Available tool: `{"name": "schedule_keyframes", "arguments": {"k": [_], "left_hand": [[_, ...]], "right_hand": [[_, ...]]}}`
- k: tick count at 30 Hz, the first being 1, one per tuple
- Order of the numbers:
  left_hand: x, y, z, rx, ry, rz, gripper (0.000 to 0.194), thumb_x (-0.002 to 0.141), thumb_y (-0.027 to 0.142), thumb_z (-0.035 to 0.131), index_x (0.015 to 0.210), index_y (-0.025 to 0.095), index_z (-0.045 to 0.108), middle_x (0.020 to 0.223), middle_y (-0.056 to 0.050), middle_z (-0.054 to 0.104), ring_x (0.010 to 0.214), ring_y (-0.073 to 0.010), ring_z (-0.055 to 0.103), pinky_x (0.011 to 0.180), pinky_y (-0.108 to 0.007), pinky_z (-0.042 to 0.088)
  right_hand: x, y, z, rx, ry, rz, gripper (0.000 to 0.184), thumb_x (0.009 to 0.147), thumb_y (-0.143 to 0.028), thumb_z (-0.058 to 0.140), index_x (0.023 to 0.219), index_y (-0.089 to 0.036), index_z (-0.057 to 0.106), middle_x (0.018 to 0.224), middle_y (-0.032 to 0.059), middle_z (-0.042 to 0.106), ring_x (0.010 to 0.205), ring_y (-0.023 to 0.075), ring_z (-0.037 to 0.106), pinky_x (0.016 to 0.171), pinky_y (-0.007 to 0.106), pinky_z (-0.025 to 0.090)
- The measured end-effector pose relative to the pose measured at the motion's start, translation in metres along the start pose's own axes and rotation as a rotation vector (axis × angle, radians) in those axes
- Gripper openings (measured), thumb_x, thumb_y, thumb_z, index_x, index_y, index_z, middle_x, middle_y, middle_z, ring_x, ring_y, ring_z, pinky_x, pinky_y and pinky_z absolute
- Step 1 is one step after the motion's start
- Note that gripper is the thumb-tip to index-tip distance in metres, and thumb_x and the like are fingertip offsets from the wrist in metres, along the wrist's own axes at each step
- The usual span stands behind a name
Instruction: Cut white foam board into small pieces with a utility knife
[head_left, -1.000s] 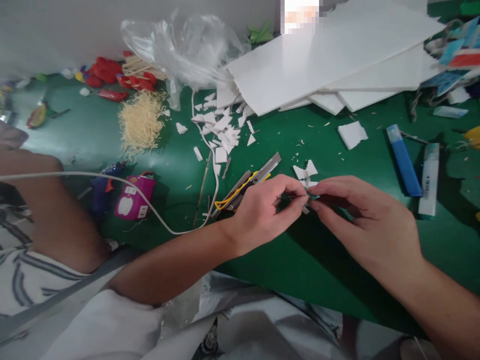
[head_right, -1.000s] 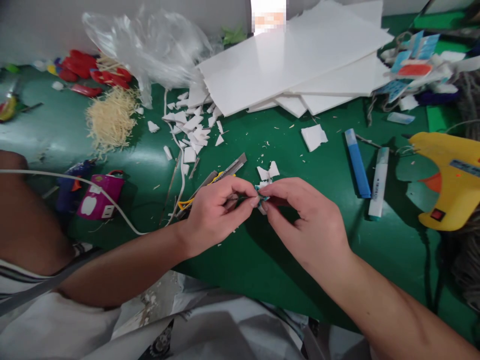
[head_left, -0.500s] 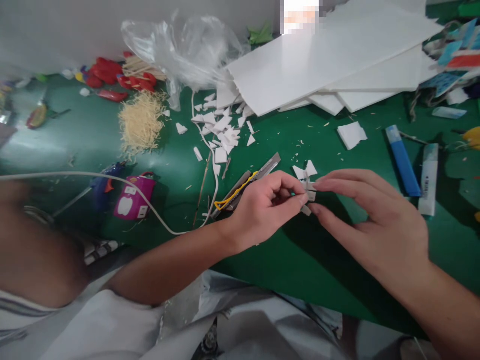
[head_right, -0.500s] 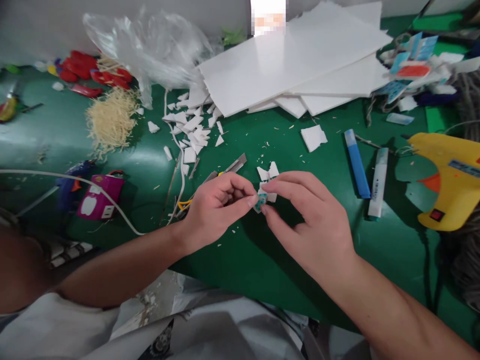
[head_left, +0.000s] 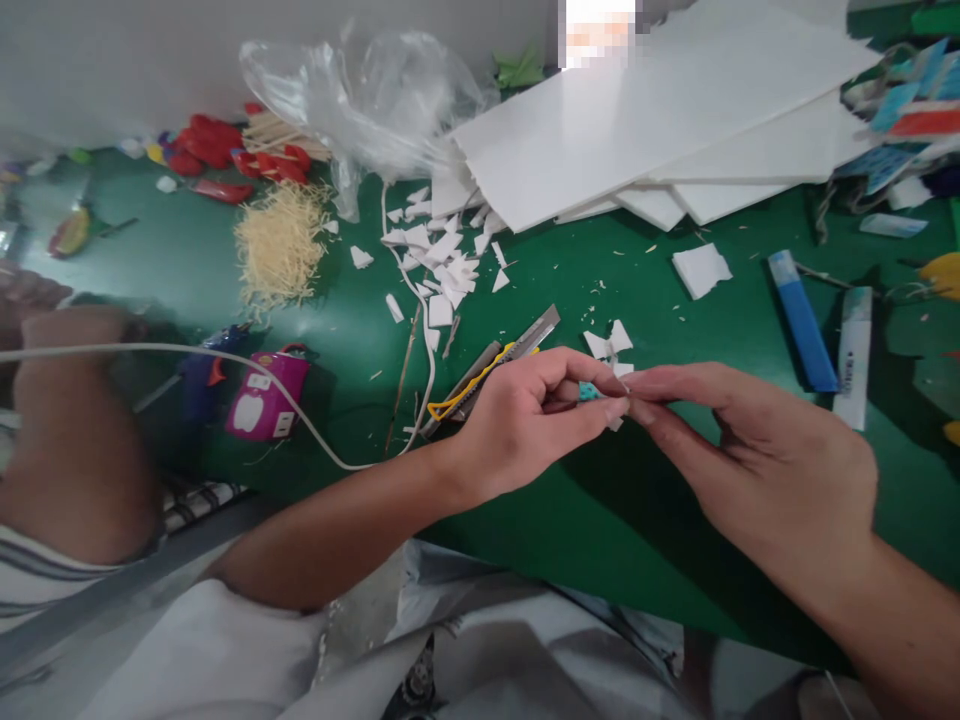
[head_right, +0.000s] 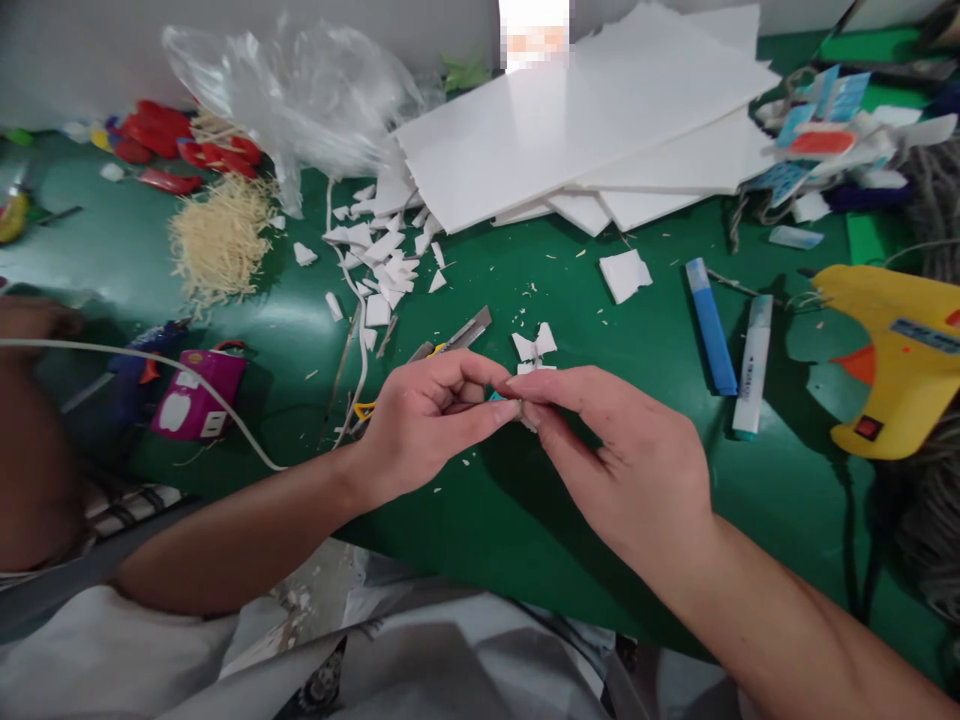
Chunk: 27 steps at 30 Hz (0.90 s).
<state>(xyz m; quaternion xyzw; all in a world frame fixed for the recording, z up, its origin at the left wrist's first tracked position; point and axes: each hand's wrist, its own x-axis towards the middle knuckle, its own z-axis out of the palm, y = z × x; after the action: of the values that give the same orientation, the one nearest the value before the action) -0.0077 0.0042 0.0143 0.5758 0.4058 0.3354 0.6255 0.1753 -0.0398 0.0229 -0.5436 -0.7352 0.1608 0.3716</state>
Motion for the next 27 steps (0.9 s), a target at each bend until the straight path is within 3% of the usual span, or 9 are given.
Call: {"name": "schedule_keyframes", "arguments": {"k": [4, 8, 10, 13, 16, 22, 27], "left_hand": [[-0.004, 0.0, 0.002, -0.014, -0.025, 0.003, 0.005, 0.08, 0.019, 0.075, 0.083, 0.016, 0.072, 0.05, 0.012, 0.03, 0.044, -0.0033, 0.024, 0.04, -0.019, 0.019], [-0.006, -0.001, 0.005, -0.057, -0.024, -0.005, 0.007, 0.082, 0.021, 0.074, 0.077, 0.016, 0.072, 0.051, 0.009, 0.041, 0.045, -0.0034, 0.027, 0.041, -0.019, 0.022], [-0.005, 0.0, 0.004, -0.057, 0.019, -0.02, 0.008, 0.081, 0.023, 0.076, 0.077, 0.017, 0.073, 0.051, 0.009, 0.042, 0.046, -0.0042, 0.03, 0.042, -0.02, 0.024], [-0.002, 0.001, 0.001, -0.04, 0.071, -0.054, 0.012, 0.08, 0.028, 0.078, 0.077, 0.017, 0.074, 0.052, 0.007, 0.046, 0.048, -0.0058, 0.034, 0.044, -0.021, 0.026], [-0.001, 0.001, -0.003, -0.041, 0.058, -0.088, 0.016, 0.079, 0.032, 0.079, 0.078, 0.018, 0.074, 0.055, 0.005, 0.051, 0.05, -0.0063, 0.035, 0.045, -0.021, 0.025], [-0.002, -0.004, -0.006, -0.02, -0.014, -0.205, 0.022, 0.08, 0.04, 0.08, 0.087, 0.019, 0.077, 0.056, 0.006, 0.043, 0.053, -0.0074, 0.033, 0.046, -0.022, 0.023], [0.0, -0.004, -0.008, -0.046, -0.05, -0.249, 0.025, 0.077, 0.042, 0.081, 0.087, 0.019, 0.077, 0.058, 0.005, 0.048, 0.054, -0.0083, 0.037, 0.048, -0.022, 0.027]], "right_hand": [[-0.002, -0.003, 0.0, 0.151, 0.009, 0.109, 0.018, 0.094, -0.017, 0.064, 0.103, -0.031, 0.072, 0.094, -0.0033, 0.08, 0.07, 0.013, 0.074, 0.06, 0.025, 0.059], [-0.003, -0.001, 0.001, 0.299, 0.01, 0.195, 0.017, 0.093, -0.017, 0.064, 0.105, -0.028, 0.07, 0.065, -0.007, 0.068, 0.049, 0.01, 0.061, 0.046, 0.023, 0.05], [-0.002, 0.002, 0.002, 0.328, 0.026, 0.209, 0.019, 0.096, -0.017, 0.058, 0.108, -0.028, 0.068, 0.06, -0.0072, 0.063, 0.05, 0.0111, 0.061, 0.049, 0.024, 0.052], [0.0, 0.008, 0.006, 0.296, 0.068, 0.128, 0.027, 0.093, -0.018, 0.062, 0.117, -0.028, 0.066, 0.081, -0.0014, 0.072, 0.074, 0.0158, 0.071, 0.071, 0.032, 0.061], [0.001, 0.012, 0.008, 0.217, 0.074, -0.028, 0.035, 0.086, -0.015, 0.071, 0.117, -0.03, 0.066, 0.1, 0.002, 0.075, 0.091, 0.0184, 0.073, 0.084, 0.035, 0.062], [0.005, 0.009, 0.001, 0.054, -0.011, -0.183, 0.027, 0.089, -0.007, 0.064, 0.105, -0.029, 0.066, 0.094, -0.0002, 0.078, 0.087, 0.0153, 0.075, 0.074, 0.027, 0.062], [0.006, 0.007, -0.004, -0.044, -0.026, -0.167, 0.026, 0.09, -0.009, 0.065, 0.102, -0.032, 0.067, 0.09, -0.0026, 0.079, 0.079, 0.016, 0.076, 0.065, 0.028, 0.061]]}}
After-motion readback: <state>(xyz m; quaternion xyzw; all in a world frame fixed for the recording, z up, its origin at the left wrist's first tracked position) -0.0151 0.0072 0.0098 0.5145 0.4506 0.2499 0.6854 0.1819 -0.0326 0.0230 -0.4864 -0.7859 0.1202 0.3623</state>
